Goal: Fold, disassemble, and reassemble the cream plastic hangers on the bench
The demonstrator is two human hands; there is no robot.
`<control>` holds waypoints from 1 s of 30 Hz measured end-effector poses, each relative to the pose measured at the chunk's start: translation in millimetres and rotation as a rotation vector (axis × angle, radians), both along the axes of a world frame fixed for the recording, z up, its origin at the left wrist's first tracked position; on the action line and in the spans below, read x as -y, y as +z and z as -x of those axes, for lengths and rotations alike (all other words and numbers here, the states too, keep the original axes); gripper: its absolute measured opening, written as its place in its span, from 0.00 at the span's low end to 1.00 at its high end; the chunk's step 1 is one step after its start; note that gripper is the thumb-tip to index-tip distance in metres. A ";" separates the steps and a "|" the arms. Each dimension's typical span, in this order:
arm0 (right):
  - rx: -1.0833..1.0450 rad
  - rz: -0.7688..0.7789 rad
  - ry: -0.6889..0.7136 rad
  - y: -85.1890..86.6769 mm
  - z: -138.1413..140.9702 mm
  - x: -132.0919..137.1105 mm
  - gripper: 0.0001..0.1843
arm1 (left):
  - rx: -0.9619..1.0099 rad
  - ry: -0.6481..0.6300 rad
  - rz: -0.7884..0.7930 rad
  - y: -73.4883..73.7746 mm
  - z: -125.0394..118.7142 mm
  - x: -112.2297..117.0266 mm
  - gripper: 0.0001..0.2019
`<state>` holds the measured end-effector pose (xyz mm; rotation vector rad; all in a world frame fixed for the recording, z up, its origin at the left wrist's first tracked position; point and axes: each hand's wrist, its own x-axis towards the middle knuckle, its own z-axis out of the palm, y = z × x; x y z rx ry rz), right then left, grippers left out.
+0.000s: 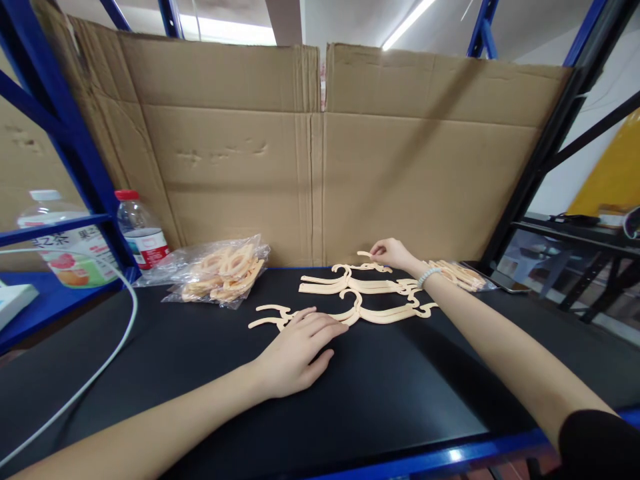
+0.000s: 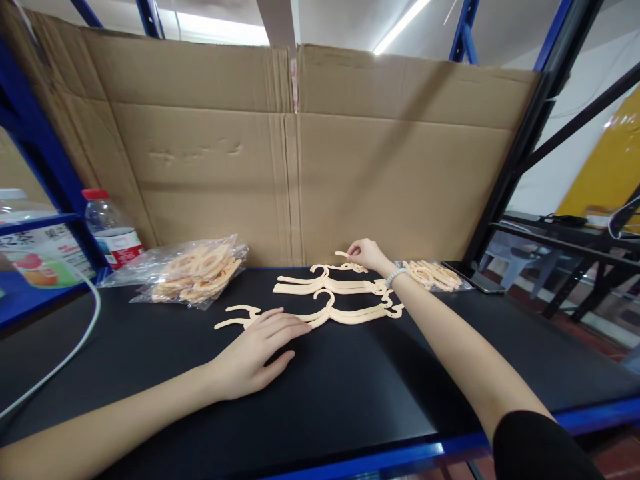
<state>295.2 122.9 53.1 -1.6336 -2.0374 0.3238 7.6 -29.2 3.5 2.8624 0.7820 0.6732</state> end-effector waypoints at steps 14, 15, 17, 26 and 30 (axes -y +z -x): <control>-0.633 0.167 0.617 11.8 94.7 124.0 0.08 | 0.679 0.178 0.856 9.1 -24.2 15.9 0.11; -0.624 0.161 0.620 12.1 95.8 123.0 0.09 | 0.697 0.186 0.852 9.7 -23.9 15.6 0.11; -0.592 0.146 0.617 12.7 92.3 115.6 0.11 | 0.739 0.191 0.848 9.7 -22.7 15.0 0.11; 0.221 -0.206 0.272 -19.3 26.9 59.2 0.04 | 0.811 0.214 0.853 3.6 -21.4 17.1 0.10; 0.284 -0.199 0.244 -42.6 13.5 51.8 0.03 | 0.841 0.234 0.853 2.5 -19.9 14.6 0.09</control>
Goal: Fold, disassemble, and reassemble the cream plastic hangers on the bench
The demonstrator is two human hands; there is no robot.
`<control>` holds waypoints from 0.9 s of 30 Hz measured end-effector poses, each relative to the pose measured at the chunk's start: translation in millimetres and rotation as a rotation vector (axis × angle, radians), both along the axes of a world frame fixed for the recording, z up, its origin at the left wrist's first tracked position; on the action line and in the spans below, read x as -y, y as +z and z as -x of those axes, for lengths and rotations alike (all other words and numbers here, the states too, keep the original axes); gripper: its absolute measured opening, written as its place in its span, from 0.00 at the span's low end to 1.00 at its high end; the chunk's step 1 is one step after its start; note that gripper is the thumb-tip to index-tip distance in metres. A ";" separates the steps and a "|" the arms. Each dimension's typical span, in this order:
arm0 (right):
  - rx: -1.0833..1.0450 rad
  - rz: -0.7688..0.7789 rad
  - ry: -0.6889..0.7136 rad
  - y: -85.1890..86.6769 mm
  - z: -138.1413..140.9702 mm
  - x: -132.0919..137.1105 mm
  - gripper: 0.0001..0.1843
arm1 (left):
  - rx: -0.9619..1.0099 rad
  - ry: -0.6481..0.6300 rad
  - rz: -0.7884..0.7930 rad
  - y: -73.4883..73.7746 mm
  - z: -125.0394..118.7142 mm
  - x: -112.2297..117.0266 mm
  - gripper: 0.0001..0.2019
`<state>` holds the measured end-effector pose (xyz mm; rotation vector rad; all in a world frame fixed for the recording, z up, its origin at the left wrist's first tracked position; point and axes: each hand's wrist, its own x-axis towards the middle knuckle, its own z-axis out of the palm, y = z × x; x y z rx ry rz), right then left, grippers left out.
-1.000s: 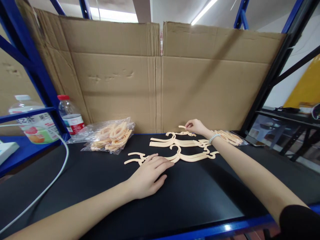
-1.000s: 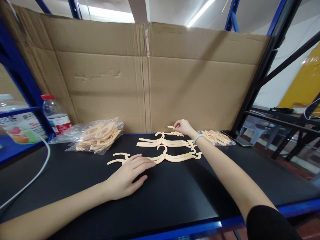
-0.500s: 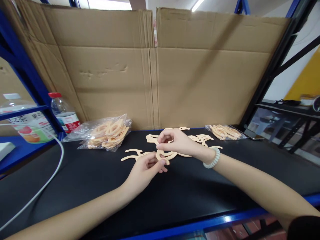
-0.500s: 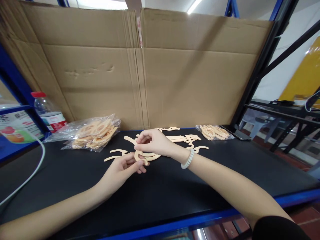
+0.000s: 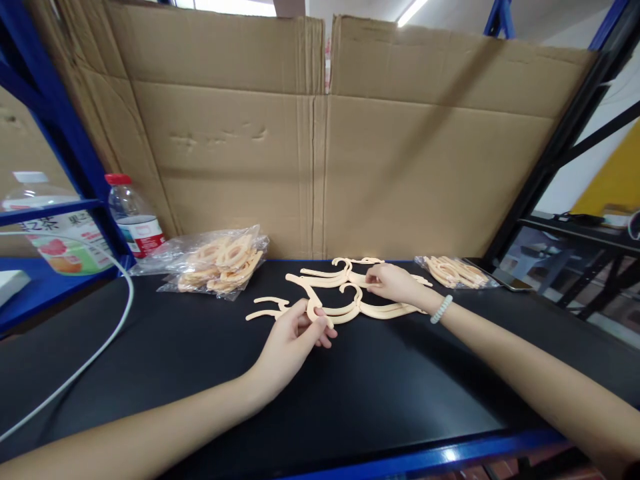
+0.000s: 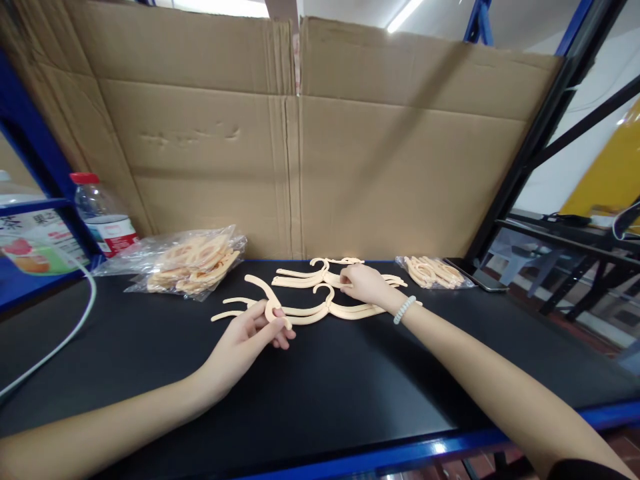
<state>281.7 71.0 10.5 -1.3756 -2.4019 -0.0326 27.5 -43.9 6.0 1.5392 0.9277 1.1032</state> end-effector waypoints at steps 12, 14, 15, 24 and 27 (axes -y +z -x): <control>-0.212 -0.185 0.034 22.0 1.9 16.1 0.03 | 0.139 0.118 0.062 10.8 4.1 -1.4 0.10; -0.306 -0.239 0.062 27.8 -1.3 27.5 0.03 | 0.190 0.137 0.046 16.3 6.1 -2.8 0.09; -0.349 -0.269 0.080 29.7 -2.5 34.2 0.04 | 0.220 0.152 0.040 19.7 7.4 -3.9 0.09; -0.334 -0.295 0.174 22.8 -4.6 91.9 0.11 | 0.397 0.179 0.061 42.8 18.8 -16.3 0.16; -0.398 -0.316 0.166 14.2 -4.6 96.1 0.11 | 0.358 0.129 0.093 34.9 21.8 -14.0 0.15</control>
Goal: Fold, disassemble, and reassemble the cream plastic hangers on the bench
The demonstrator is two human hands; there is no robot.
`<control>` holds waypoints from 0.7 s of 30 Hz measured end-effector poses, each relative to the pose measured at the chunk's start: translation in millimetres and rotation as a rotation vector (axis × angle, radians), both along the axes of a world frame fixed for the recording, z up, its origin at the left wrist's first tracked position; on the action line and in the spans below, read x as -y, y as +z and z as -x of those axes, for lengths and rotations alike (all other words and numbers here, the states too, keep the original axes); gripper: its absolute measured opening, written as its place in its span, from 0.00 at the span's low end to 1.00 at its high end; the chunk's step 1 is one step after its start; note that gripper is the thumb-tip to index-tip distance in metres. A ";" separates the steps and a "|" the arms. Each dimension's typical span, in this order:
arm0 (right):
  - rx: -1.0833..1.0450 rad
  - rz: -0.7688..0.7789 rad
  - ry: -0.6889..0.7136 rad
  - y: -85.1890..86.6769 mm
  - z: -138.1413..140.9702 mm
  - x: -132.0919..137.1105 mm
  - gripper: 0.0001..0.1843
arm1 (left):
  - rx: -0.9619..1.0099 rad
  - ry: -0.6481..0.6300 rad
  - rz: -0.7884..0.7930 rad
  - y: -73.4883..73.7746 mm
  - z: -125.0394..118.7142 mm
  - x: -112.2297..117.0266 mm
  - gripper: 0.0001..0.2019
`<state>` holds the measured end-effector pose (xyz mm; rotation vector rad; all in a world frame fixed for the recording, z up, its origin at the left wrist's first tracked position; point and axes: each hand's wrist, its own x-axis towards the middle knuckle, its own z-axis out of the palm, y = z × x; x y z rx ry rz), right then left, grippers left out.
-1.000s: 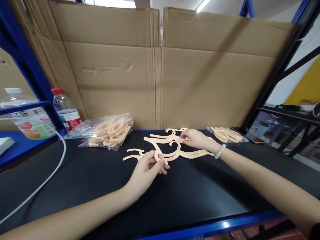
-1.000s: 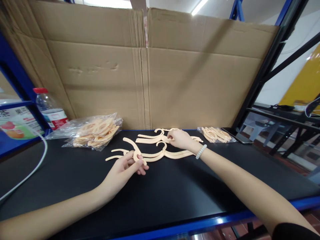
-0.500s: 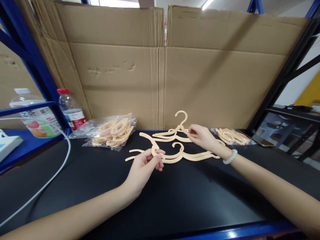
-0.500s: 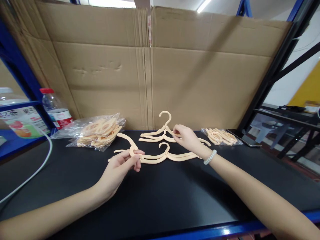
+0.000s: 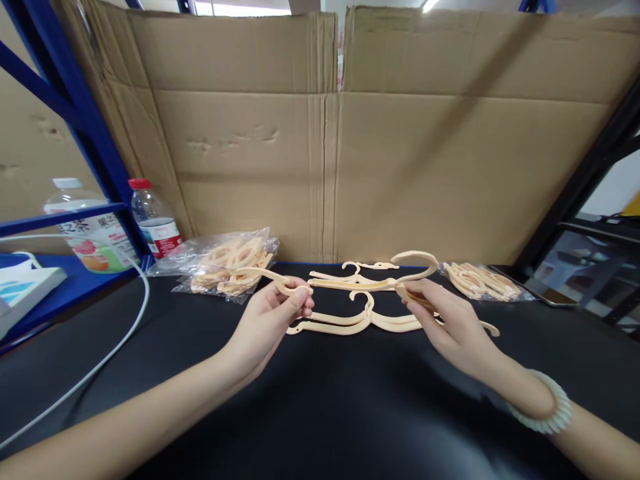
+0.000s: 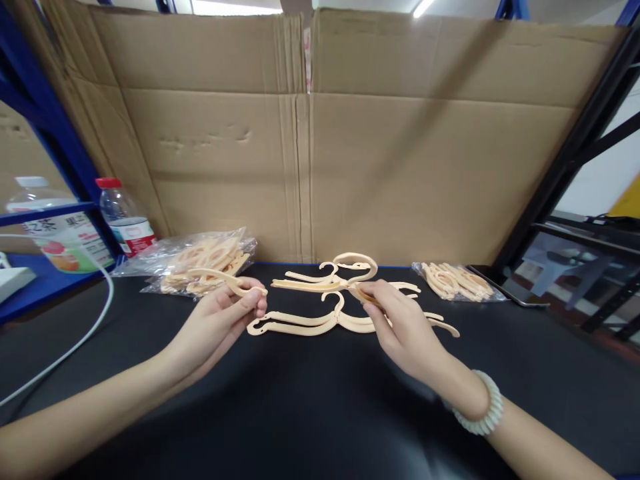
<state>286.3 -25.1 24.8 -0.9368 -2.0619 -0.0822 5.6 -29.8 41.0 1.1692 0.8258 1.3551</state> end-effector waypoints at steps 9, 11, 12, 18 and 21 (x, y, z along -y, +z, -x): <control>0.001 -0.109 -0.014 -7.4 -0.5 9.0 0.07 | 0.007 -0.217 0.025 -10.6 16.5 2.1 0.10; 0.026 -0.154 -0.024 -8.4 -1.0 12.4 0.06 | 0.037 -0.283 0.027 -4.6 19.1 0.0 0.10; 0.035 -0.176 -0.024 -9.2 -1.1 13.6 0.06 | 0.049 -0.312 0.033 -2.1 20.1 -0.7 0.10; 0.056 -0.296 -0.054 -12.9 -1.4 15.1 0.05 | 0.110 -0.384 0.148 -0.4 21.2 0.8 0.10; 0.059 -0.298 -0.056 -11.9 -1.1 16.3 0.05 | 0.118 -0.405 0.165 -1.6 20.8 3.3 0.09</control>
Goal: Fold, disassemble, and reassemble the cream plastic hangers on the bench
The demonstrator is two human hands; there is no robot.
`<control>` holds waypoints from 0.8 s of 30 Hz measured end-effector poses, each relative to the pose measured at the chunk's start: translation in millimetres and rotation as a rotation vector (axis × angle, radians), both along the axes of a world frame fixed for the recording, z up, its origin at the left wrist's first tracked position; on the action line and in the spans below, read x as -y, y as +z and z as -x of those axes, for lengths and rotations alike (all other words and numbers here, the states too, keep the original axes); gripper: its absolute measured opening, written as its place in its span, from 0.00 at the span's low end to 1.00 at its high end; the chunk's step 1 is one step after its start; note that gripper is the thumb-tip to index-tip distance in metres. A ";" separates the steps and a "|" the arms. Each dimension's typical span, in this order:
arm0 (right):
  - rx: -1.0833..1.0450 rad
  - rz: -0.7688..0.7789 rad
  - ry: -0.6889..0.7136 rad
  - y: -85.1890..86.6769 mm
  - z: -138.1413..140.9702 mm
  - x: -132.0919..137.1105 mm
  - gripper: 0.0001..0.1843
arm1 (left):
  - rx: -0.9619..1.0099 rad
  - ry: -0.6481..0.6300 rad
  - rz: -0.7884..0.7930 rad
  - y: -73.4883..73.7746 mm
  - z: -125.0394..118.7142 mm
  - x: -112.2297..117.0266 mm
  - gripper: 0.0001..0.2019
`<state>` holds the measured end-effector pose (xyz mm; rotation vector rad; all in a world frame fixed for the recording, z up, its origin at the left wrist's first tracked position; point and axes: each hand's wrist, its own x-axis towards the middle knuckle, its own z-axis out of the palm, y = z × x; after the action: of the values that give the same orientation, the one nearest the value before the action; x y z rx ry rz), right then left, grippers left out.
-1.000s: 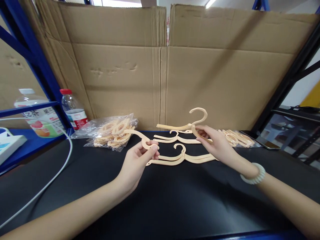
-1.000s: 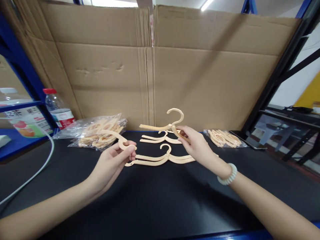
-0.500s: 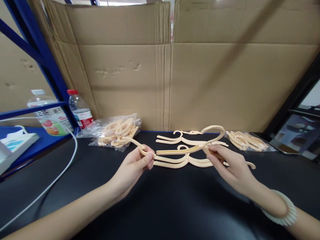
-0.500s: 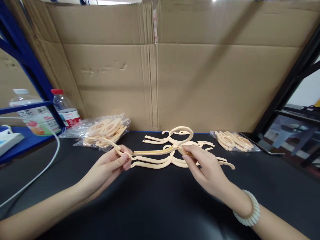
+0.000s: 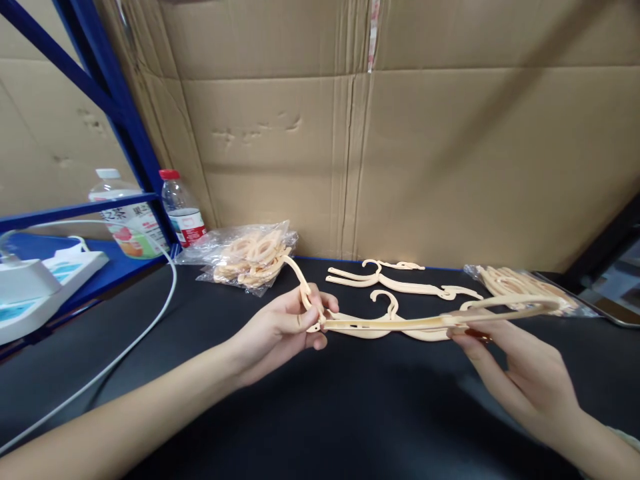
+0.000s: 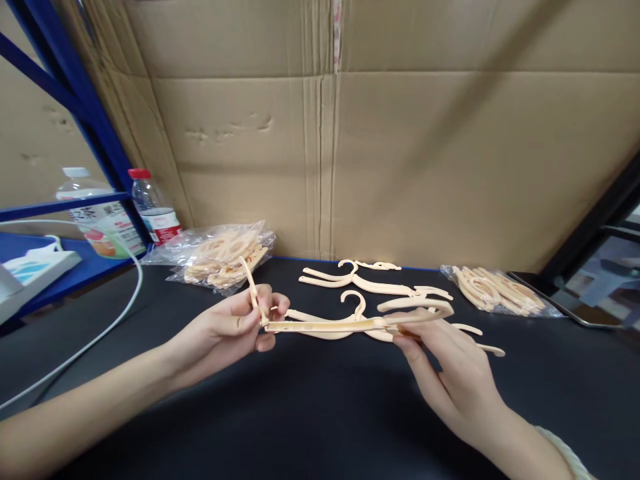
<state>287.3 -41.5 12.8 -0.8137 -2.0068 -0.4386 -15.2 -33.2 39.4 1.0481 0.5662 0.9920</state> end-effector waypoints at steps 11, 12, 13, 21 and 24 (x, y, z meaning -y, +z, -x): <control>0.000 0.012 0.008 -1.4 0.0 -1.5 0.05 | 0.039 -0.017 0.041 -4.3 -2.3 1.0 0.09; -0.002 0.017 0.009 -1.4 0.2 -1.8 0.05 | 0.037 -0.010 0.048 -4.5 -2.7 1.1 0.09; -0.003 0.021 0.008 -1.3 0.4 -2.0 0.05 | 0.034 -0.005 0.054 -4.7 -3.3 1.4 0.10; 0.021 0.010 0.019 -3.6 0.2 -0.8 0.07 | 0.055 0.044 0.111 -8.4 -8.4 3.7 0.10; 0.047 0.002 0.024 -4.5 0.7 -0.2 0.06 | 0.069 0.091 0.127 -9.4 -10.6 4.2 0.10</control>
<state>286.6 -41.2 8.3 -0.7861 -2.0583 -0.4460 -4.5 -37.4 30.0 0.8789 0.6168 1.0538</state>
